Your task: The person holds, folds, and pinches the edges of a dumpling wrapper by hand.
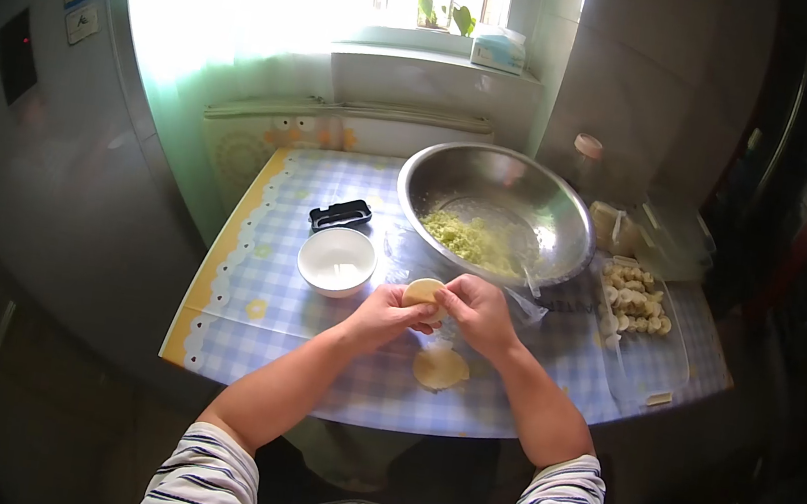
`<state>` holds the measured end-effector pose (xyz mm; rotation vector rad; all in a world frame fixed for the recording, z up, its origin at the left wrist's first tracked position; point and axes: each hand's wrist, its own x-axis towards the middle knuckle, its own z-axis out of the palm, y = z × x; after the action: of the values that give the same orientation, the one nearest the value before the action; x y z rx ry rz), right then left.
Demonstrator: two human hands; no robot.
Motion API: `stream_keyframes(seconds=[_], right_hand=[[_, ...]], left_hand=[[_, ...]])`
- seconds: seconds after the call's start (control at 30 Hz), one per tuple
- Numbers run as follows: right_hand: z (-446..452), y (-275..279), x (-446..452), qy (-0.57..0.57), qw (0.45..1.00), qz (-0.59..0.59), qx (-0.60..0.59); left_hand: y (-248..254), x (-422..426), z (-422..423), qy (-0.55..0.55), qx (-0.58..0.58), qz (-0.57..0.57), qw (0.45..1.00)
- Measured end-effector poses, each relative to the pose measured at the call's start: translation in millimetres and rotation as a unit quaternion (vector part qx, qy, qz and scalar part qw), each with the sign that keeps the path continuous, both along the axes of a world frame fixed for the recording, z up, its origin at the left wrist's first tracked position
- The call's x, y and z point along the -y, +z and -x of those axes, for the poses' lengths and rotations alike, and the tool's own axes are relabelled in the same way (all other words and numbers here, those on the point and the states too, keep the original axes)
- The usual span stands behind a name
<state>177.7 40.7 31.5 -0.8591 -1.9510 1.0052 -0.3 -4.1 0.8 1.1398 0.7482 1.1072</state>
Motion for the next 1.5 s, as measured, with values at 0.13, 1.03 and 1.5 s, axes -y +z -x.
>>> stream_keyframes(seconds=[0.13,1.03,1.5], right_hand=[[2.5,0.1,-3.7,0.01,0.999,0.038,-0.024],[-0.6,1.0,-2.9,0.066,0.989,0.113,-0.066],[-0.7,-0.2,-6.8,0.097,0.974,0.171,-0.115]], left_hand=[[1.2,0.9,0.7,0.005,0.01,-0.006,1.0],[2.7,0.0,3.5,0.034,-0.009,-0.025,0.999],[6.2,1.7,3.3,0.005,-0.007,-0.019,1.0]])
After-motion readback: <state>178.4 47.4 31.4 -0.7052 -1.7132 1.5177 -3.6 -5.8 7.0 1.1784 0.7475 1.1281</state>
